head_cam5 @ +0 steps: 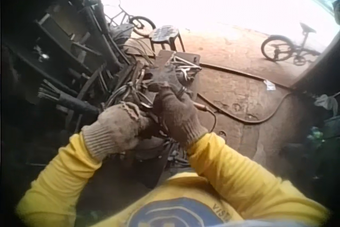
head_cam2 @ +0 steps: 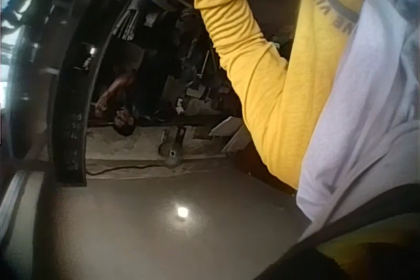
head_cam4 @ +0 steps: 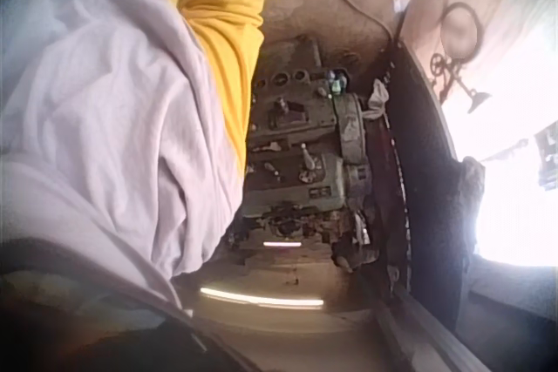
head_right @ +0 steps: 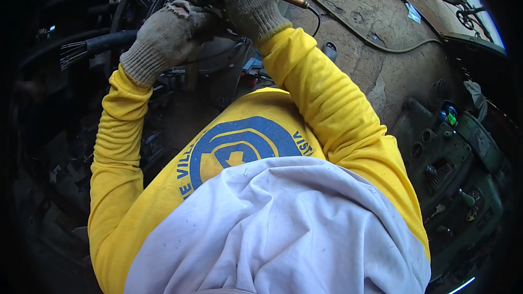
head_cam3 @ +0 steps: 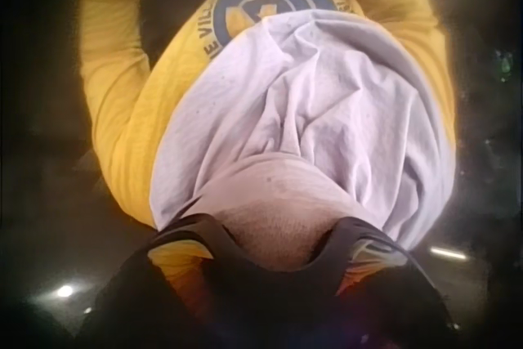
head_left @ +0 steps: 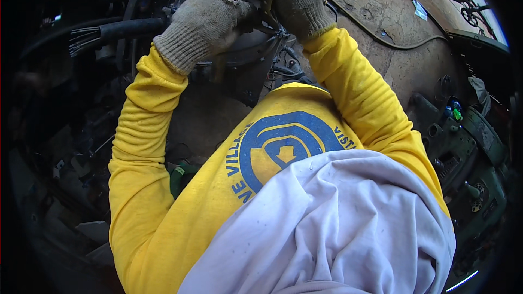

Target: The person welds a metal frame using a welding torch and locking pliers. They secure metal components with the pliers, apply the torch to create joints, and reposition the frame to access different sections.

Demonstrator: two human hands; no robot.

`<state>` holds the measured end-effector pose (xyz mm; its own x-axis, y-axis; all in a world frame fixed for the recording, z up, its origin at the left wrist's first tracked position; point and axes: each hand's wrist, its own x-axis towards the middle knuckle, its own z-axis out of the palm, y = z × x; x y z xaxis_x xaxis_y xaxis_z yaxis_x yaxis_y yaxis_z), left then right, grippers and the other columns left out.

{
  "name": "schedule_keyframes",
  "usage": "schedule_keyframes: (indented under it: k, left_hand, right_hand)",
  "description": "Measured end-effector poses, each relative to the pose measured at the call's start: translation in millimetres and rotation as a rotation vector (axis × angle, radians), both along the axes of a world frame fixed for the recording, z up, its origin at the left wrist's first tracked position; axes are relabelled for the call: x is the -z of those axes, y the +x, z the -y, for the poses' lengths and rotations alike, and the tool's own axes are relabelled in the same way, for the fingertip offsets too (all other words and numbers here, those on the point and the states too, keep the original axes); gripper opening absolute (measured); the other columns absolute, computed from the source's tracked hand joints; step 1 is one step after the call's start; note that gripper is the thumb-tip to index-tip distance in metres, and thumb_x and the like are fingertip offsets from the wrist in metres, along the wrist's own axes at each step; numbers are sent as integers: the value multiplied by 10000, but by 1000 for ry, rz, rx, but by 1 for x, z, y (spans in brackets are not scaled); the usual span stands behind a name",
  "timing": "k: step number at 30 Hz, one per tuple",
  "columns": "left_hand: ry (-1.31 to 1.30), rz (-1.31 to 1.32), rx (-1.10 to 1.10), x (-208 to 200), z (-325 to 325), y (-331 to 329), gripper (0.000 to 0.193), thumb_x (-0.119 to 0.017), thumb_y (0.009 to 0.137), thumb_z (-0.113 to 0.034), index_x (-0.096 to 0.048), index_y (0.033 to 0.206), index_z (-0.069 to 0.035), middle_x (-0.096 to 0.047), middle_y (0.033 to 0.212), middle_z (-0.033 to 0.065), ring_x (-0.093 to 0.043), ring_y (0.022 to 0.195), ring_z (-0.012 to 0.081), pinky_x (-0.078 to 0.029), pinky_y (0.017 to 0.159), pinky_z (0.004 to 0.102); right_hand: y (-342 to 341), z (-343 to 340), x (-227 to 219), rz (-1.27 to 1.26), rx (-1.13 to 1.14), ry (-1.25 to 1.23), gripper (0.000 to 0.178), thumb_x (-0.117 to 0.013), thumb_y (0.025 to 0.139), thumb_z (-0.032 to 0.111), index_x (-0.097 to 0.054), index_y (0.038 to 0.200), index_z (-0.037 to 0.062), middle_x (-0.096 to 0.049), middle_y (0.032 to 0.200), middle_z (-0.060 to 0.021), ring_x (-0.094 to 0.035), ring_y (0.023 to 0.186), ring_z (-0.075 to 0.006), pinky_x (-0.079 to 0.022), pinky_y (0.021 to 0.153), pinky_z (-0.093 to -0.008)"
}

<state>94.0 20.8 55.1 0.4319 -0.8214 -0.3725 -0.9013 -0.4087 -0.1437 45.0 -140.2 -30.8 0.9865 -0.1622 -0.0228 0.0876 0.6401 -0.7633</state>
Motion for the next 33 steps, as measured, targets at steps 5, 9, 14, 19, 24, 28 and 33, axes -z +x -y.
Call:
schedule_keyframes:
  k: [5,9,14,19,24,28,33]
  left_hand:
    - [-422,-88,-237,13,1,-14,529,-808,838,-371,-660,1209,-23,-689,1187,213,-701,1061,354,-573,896,450]
    - [-471,-153,-416,-2,34,-20,661,-802,810,-489,-631,1270,-46,-732,1100,211,-740,979,357,-598,865,454]
    - [-357,-624,-479,1,36,16,464,-774,891,-325,-649,1205,-6,-734,1035,182,-751,948,274,-615,805,377]
    - [-654,-909,-135,-11,66,19,740,-688,898,-134,-327,1529,4,-609,1245,166,-594,995,187,-536,809,336]
    - [-308,-909,-364,-20,68,24,681,-704,853,-163,-395,1440,-10,-627,1040,154,-613,896,235,-524,752,378]
    - [-173,-857,-414,-34,74,20,671,-716,841,-172,-408,1421,-34,-644,944,152,-638,846,286,-528,763,397]
    - [-238,-771,-373,-27,74,18,695,-732,834,-192,-403,1425,-37,-682,1036,204,-672,912,323,-538,790,427]
  right_hand:
    - [-22,8,-28,-6,98,32,346,-461,1116,313,-661,1221,51,-551,729,45,-517,661,-63,-424,604,-225]
    - [-31,14,-38,38,137,26,388,-477,1113,367,-623,1262,40,-594,824,50,-495,691,-22,-416,622,-191]
    - [-24,12,-84,-27,260,-404,681,-621,1031,422,-372,1509,6,-604,1151,-89,-585,999,-144,-502,842,-288]
    - [1,51,-42,132,101,-239,1138,-747,922,445,25,1619,-16,-495,1391,-195,-533,1254,-265,-459,1055,-389]
    - [-7,43,-35,150,136,-272,1008,-701,953,256,18,1627,43,-480,1381,-181,-605,1080,-220,-533,881,-347]
    - [-16,34,-16,314,188,-98,898,-616,966,61,-21,1636,120,-454,1362,-161,-621,847,-153,-549,621,-275]
    - [1,35,10,262,302,-128,914,-650,951,125,-53,1642,123,-441,1388,-156,-567,1040,-182,-538,836,-335]
